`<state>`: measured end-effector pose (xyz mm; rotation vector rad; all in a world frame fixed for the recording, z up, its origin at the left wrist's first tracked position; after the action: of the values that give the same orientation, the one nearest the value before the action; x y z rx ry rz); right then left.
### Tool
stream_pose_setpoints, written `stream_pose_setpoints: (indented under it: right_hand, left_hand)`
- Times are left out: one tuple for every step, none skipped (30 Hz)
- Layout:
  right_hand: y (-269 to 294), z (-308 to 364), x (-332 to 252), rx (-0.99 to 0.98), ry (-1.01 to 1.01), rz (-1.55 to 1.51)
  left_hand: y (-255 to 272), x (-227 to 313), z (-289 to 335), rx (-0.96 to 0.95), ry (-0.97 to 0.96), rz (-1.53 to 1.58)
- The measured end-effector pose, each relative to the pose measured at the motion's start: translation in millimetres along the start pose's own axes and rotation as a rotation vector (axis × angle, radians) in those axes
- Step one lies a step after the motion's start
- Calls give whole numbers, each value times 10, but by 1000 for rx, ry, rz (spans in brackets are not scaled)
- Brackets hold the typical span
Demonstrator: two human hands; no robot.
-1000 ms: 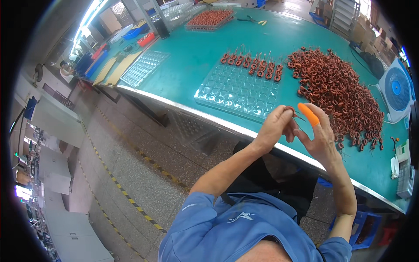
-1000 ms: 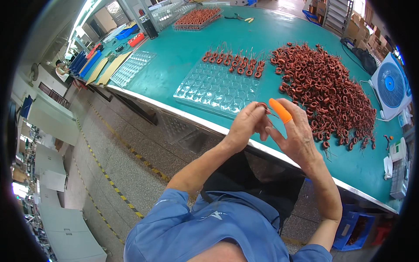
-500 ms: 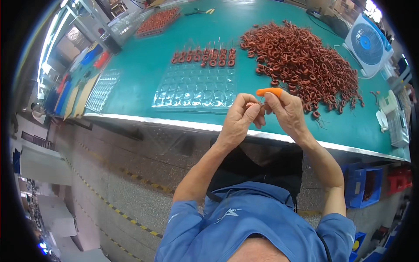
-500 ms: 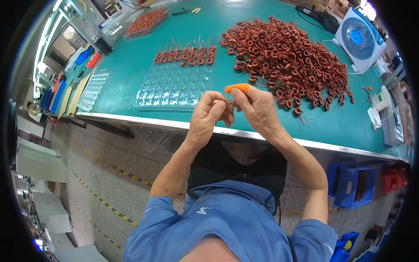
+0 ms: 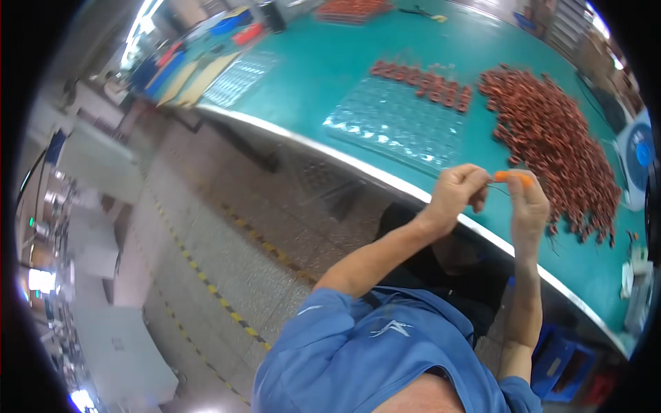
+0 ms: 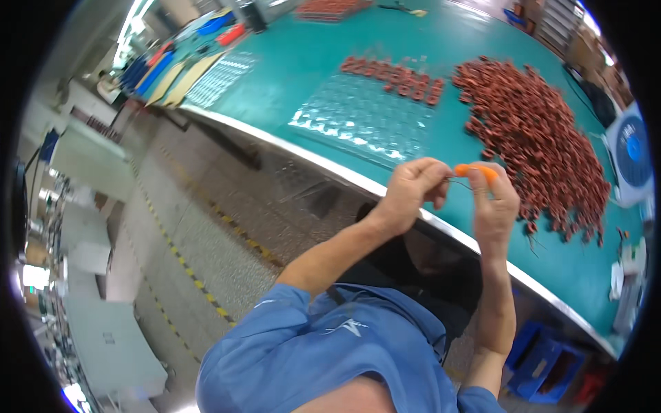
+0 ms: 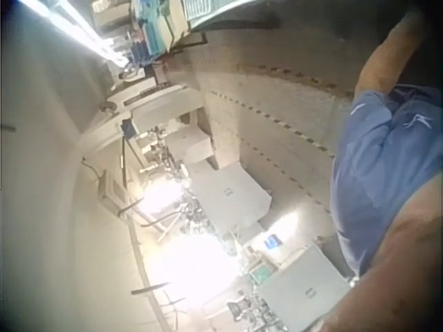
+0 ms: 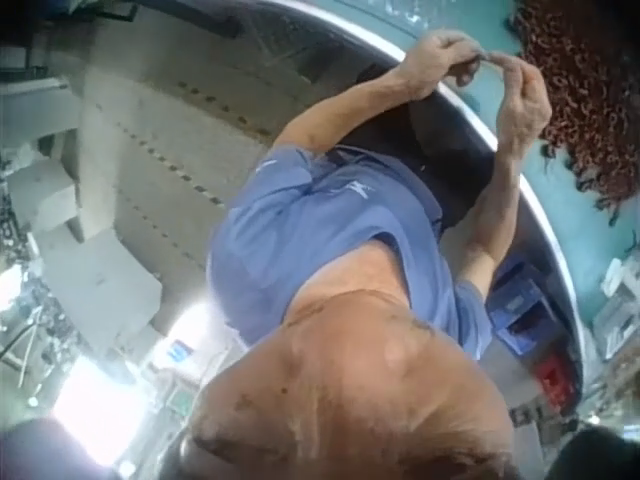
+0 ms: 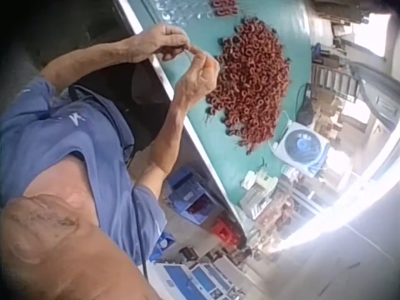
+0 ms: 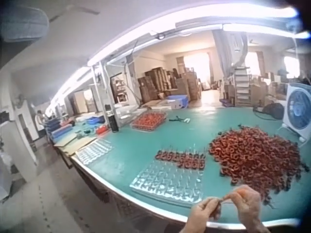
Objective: Thread thin wires through small red plastic components and organize them into a clear plastic tray.
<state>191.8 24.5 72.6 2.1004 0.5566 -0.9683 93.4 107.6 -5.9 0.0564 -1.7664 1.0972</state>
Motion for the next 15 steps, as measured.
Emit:
stream_pose_setpoints:
  right_hand:
    - [-56, -15, 158, -36, -81, -160]
    - [-100, -1, 302, -63, -167, -307]
    - [-137, 16, 430, -32, -189, -387]
    - [-189, 29, 553, 4, -216, -462]
    - [-237, 44, 536, 25, -230, -505]
    - [-210, 57, 446, 56, -181, -432]
    - [-206, 30, 350, 91, -137, -351]
    - [-198, 33, 291, 113, -131, -337]
    - [-233, 8, 188, 60, -87, -325]
    - [-313, -12, 257, -19, -115, -411]
    - [-364, 14, 300, -84, -153, -444]
    - [-417, 47, 340, -152, -190, -480]
    - [-410, 56, 385, -163, -200, -434]
    - [-428, 77, 428, -183, -223, -418]
    - [-468, 92, 459, -207, -243, -404]
  left_hand:
    - [-9, 51, 30, 43, -27, 20]
    - [-31, 18, 28, 46, -58, 39]
    - [-42, 48, 8, 48, -97, 53]
    - [-29, 61, 31, 47, -126, 9]
    - [-4, 98, 21, 44, -162, -29]
    - [-15, 76, 21, 19, -176, -50]
    - [41, 139, 2, -9, -235, -157]
    - [84, 243, 31, 9, -244, -283]
    - [101, 365, 90, -28, -249, -208]
    - [116, 488, 111, -15, -280, -317]
    - [144, 537, 114, -38, -278, -314]
    - [124, 532, 104, -55, -246, -274]
    - [91, 510, 93, -69, -214, -237]
    - [72, 467, 84, -81, -202, -225]
    - [61, 434, 61, -92, -196, -222]
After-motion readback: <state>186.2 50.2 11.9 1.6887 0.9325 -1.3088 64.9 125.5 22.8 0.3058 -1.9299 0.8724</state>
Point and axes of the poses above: each hand's wrist, its own z-axis away from the middle knuckle, its own y-axis out of the back of the hand, x = y × z, the point moved 10 cm from there along -z, towards the middle knuckle, and after that the axes turned 6 degrees about z, right-handed, at the moved point
